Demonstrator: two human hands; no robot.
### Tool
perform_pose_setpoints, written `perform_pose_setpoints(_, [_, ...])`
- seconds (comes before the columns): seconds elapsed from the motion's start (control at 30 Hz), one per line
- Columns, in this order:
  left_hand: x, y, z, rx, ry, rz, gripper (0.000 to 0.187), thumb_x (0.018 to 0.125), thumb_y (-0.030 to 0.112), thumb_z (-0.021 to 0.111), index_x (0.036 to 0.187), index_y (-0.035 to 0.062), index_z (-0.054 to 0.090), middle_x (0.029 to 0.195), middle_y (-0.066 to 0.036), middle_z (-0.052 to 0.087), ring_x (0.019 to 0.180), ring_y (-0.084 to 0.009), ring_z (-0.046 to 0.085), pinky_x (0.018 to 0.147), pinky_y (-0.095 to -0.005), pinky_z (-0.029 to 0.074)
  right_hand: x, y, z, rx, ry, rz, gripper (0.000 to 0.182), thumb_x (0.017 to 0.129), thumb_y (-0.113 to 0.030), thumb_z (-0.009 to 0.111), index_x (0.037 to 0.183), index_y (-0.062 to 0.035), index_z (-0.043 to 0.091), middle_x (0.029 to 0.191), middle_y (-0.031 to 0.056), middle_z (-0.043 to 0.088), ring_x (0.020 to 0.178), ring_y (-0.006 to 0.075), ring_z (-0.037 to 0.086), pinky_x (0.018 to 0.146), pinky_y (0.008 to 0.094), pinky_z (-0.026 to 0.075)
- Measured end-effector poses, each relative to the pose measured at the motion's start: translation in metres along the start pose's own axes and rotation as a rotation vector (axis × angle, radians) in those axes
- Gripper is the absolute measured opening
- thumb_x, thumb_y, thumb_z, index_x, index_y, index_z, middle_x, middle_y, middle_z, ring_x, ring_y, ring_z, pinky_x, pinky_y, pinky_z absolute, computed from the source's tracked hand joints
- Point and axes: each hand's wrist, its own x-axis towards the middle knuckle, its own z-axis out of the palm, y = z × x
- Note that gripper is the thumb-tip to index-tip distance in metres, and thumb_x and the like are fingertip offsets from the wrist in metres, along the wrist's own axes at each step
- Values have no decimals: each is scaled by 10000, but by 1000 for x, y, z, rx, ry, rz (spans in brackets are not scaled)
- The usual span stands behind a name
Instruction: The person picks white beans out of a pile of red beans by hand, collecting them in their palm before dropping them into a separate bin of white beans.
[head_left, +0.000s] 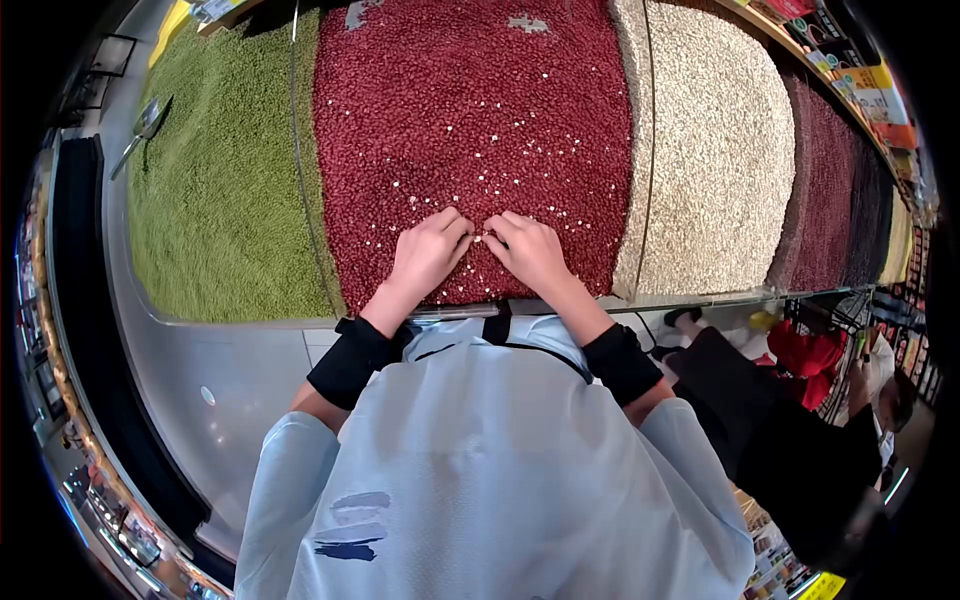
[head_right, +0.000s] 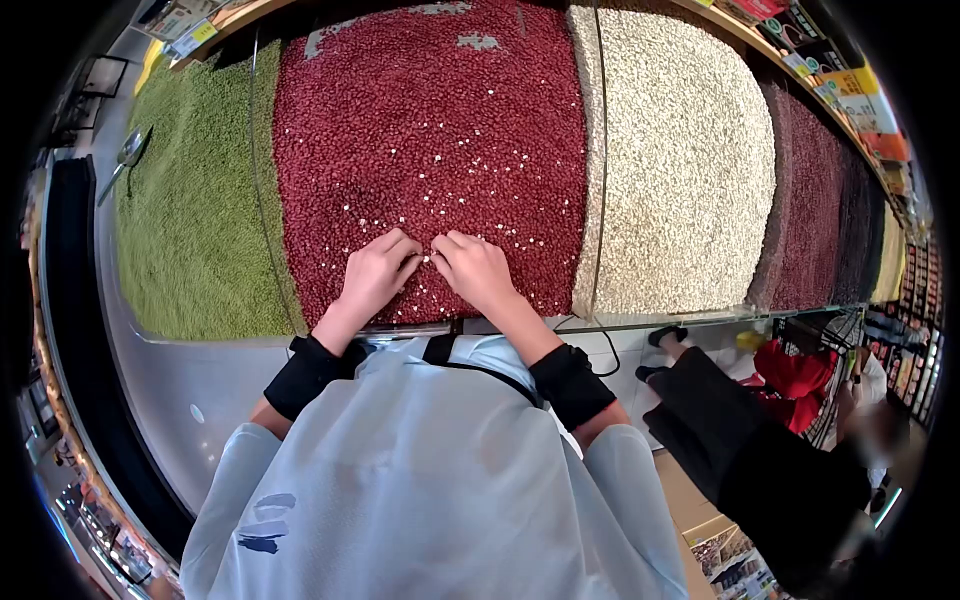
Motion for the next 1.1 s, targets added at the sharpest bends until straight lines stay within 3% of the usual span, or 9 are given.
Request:
perform_pose_setpoints(0.2, [0, 1, -8, -10, 18, -45, 93, 787, 112, 665, 839, 66, 603, 798, -64, 569, 679, -263, 611, 568, -364, 493, 5, -5, -10, 80, -2, 61, 95, 836, -162, 623, 855, -73, 594, 757, 92, 590, 653, 274, 613, 576, 380, 502])
perform_pose_setpoints(0.27, [-2, 3, -16, -36, 20, -89, 92, 787, 99, 662, 840, 60, 597, 795, -66, 568, 668, -257, 610, 566, -356, 491, 9, -8, -20, 383, 18, 288, 54, 839, -101, 588, 851, -48, 588, 731, 100, 575, 620, 226, 596, 564, 331, 481])
perform_pose_setpoints(0.33, [-4, 4, -25, -271, -4, -201, 88, 789, 99, 642, 836, 65, 576, 787, -64, 562, 673, -252, 611, 577, -345, 495, 10, 1, -19, 562, 118, 290, 60, 839, -47, 517, 847, -16, 568, 708, 74, 557, 591, 144, 554, 542, 295, 452])
perform_pose_setpoints(0.43, [-10, -2, -31, -526, 8, -284, 91, 810, 26, 627, 874, 2, 566, 817, -70, 606, 698, -157, 618, 610, -279, 496, 17, 8, -27, 1092, 59, 521, 146, 862, -28, 403, 826, -22, 545, 701, 29, 540, 548, 84, 491, 474, 240, 409])
perform_pose_setpoints(0.47, [-12, -3, -34, -562, -24, -337, 82, 834, 30, 618, 885, -6, 564, 839, -61, 628, 738, -125, 620, 627, -263, 499, 19, 6, -28, 1114, 74, 561, 191, 871, -26, 349, 822, -42, 532, 696, 23, 527, 526, 76, 468, 445, 208, 379])
perform_pose_setpoints(0.57, [-17, -2, -40, -614, 36, -373, 110, 836, 52, 658, 893, -15, 590, 838, -54, 630, 754, -115, 622, 657, -263, 518, 28, 5, -27, 645, 142, 417, 74, 868, -39, 517, 863, -21, 589, 677, 15, 519, 533, 82, 459, 477, 251, 378])
perform_pose_setpoints(0.67, [-20, 1, -47, -617, 42, -432, 116, 823, 49, 676, 891, -17, 610, 846, -50, 629, 767, -107, 615, 676, -257, 525, 41, -5, -33, 309, 124, 205, 91, 808, -75, 642, 883, -31, 617, 678, 83, 540, 523, 152, 476, 506, 295, 399])
perform_pose_setpoints(0.83, [-26, -4, -44, -599, 61, -432, 132, 815, 42, 682, 921, -12, 627, 868, -54, 625, 763, -113, 606, 686, -258, 530, 57, -11, -13, 165, 36, -39, 155, 821, -166, 666, 946, -83, 624, 790, 116, 628, 662, 285, 623, 597, 382, 496])
perform_pose_setpoints(1.1, [-31, -4, -52, -591, 133, -454, 146, 806, 51, 683, 926, 2, 615, 815, -67, 605, 720, -139, 607, 645, -270, 505, 65, -11, -3, 3, -74, -117, 113, 836, -210, 642, 897, -116, 622, 763, 88, 630, 663, 298, 627, 580, 401, 504])
